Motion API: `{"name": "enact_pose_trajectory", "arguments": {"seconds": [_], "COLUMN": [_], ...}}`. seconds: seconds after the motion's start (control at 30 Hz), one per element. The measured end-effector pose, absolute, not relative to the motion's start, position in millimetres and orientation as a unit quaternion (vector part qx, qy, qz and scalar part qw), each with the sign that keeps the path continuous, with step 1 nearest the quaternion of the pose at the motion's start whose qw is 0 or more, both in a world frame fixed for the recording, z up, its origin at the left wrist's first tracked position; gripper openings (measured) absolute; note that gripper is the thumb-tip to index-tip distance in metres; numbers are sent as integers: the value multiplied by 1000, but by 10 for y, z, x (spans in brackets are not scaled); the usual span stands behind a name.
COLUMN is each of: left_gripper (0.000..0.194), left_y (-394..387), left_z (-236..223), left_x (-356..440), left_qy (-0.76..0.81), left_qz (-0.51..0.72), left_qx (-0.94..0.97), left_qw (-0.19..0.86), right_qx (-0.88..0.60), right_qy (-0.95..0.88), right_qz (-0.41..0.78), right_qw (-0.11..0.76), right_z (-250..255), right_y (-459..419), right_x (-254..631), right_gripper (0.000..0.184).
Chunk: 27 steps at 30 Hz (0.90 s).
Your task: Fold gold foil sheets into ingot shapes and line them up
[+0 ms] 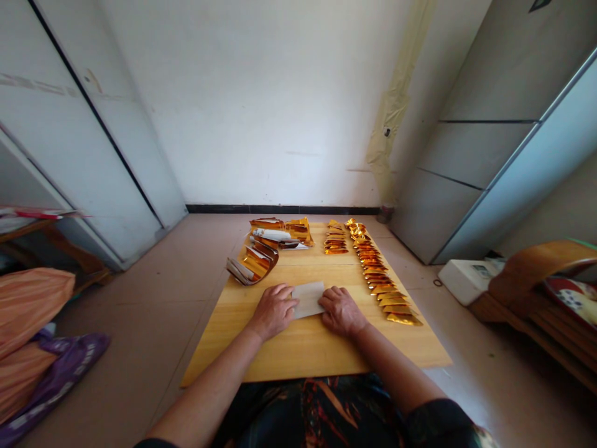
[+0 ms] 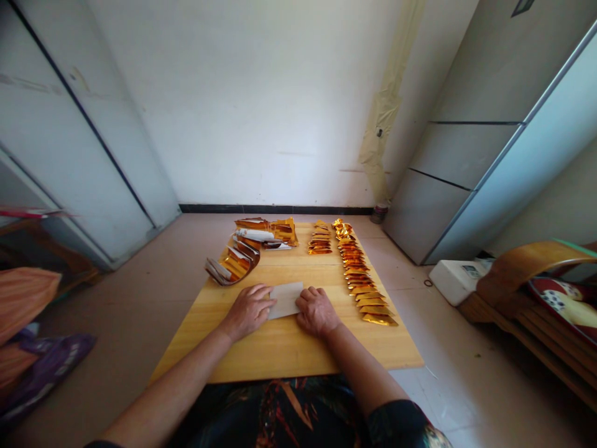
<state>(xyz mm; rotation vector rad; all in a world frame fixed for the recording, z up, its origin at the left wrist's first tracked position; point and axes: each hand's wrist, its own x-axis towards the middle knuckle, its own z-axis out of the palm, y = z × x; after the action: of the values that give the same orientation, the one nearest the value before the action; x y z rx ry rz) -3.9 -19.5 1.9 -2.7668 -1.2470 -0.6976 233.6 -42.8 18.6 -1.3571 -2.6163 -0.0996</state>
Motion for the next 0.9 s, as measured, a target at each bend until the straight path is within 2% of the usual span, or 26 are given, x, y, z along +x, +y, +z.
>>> {"name": "enact_pose_trajectory", "arguments": {"seconds": [0.1,0.23,0.4,0.5,0.6,0.63,0.73,0.9], "left_gripper": [14,14,16,18,19,19,21,28], "left_y": [-218,-246,-287,-296,-295,-293,-291,-326], "left_z": [59,56,36,30,12,0,-52,-125], "left_x": [76,215,281,305,320,320,300,247], "left_qy": [-428,-454,-433,-413,-409,-408,-401,-399], "left_qz": [-217,-245,-209,-180,-176,-178,-193,-212], "left_qx": [-877,-856,-876,-893,-896,-895,-895,-892], "left_qw": [17,37,40,19,0,-3,-6,1], "right_qx": [-460,-502,-525,-539,-547,-547,-562,-593], "right_qy": [-881,-857,-841,-832,-821,-817,-799,-788], "right_qz": [-17,-12,-39,-23,7,18,44,108], "right_qw": [110,117,126,130,163,180,209,127], "right_z": [210,182,80,61,79,92,153,303], "right_y": [-429,-399,-371,-348,-271,-230,-81,123], "right_x": [2334,2293,2236,2231,2248,2253,2250,2157], "right_gripper": [24,31,22,21,13,17,49,55]}}
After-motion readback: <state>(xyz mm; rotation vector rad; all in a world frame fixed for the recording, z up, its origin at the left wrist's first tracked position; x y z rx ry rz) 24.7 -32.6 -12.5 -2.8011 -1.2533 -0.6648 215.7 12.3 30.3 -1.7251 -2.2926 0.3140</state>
